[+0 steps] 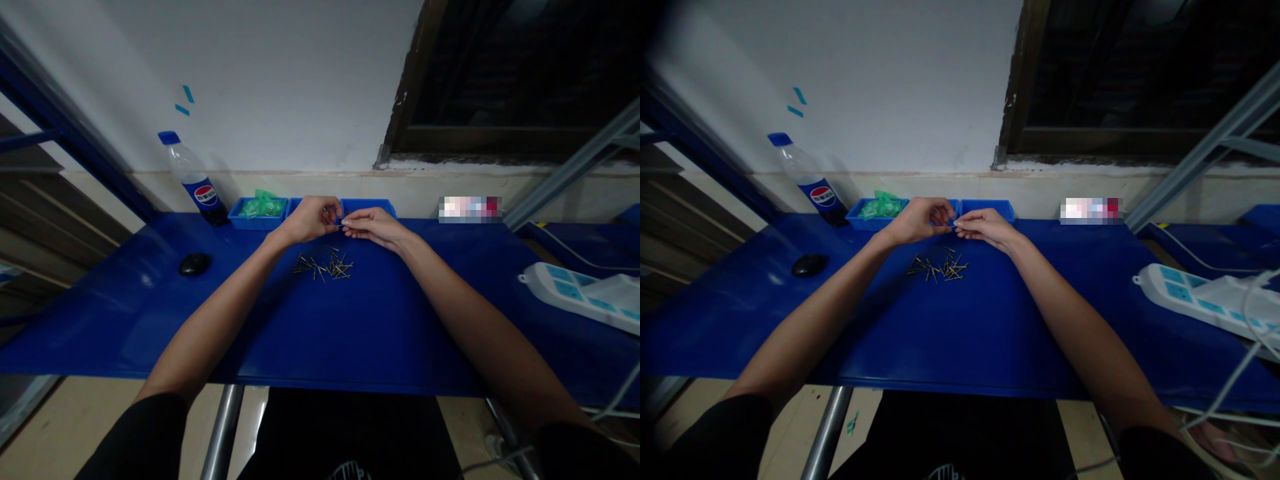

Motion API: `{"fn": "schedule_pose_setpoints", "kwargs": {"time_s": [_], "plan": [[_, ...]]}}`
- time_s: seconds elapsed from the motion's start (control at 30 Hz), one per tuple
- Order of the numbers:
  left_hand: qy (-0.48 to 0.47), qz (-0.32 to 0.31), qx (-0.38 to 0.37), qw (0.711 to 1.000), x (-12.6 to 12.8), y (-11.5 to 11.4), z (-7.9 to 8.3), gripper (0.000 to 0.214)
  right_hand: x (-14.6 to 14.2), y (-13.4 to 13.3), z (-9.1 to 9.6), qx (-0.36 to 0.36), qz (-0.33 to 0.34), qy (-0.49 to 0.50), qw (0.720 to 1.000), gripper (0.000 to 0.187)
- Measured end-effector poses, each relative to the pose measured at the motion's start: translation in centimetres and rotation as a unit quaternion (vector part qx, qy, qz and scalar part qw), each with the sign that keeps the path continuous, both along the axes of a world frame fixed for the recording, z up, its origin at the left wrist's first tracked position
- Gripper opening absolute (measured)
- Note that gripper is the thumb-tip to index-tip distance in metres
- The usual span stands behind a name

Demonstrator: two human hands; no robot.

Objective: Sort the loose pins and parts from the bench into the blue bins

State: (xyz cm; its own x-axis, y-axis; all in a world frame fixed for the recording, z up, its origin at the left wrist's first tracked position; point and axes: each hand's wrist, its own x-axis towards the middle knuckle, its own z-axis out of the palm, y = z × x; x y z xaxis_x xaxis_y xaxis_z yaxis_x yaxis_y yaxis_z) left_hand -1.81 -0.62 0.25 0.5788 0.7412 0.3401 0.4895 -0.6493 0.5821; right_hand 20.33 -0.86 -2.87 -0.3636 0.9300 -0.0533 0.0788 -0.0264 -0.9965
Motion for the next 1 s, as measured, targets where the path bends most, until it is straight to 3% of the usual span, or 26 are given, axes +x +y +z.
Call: {"fn": "schedule_pose_setpoints", "kwargs": {"time_s": [0.17,0.27,0.4,0.53,0.67,0.83,1.0], "plan": [[0.023,0.027,0.012,0.999,-0.1,0.0,0.2,0.022,-0.2,0.0,0.1,0.011,-0.016,-0.006,1.0,0.011],[0.107,0.037,0.009,0.994,-0.8,0.1,0.6,0.021,0.0,0.4,0.0,0.042,-0.069,-0.006,0.997,0.013],[0.292,-0.003,-0.088,0.952,-1.5,-0.3,1.1,0.026,0.4,1.2,-0.2,0.085,-0.174,-0.006,0.981,0.016],[0.361,-0.002,-0.145,0.921,-1.1,-1.1,1.2,0.035,0.5,1.6,-0.4,0.066,-0.212,-0.004,0.975,0.018],[0.382,0.004,-0.148,0.912,-0.3,-1.7,1.1,0.035,0.3,1.5,-0.5,0.054,-0.199,-0.017,0.978,0.017],[0.359,0.007,-0.14,0.923,-0.4,-1.5,0.9,0.028,0.1,1.2,-0.9,0.07,-0.132,-0.035,0.988,0.014],[0.342,0.018,-0.032,0.939,-0.8,-0.4,0.2,0.033,-0.1,0.9,-1.9,0.115,-0.043,-0.096,0.988,0.018]]}}
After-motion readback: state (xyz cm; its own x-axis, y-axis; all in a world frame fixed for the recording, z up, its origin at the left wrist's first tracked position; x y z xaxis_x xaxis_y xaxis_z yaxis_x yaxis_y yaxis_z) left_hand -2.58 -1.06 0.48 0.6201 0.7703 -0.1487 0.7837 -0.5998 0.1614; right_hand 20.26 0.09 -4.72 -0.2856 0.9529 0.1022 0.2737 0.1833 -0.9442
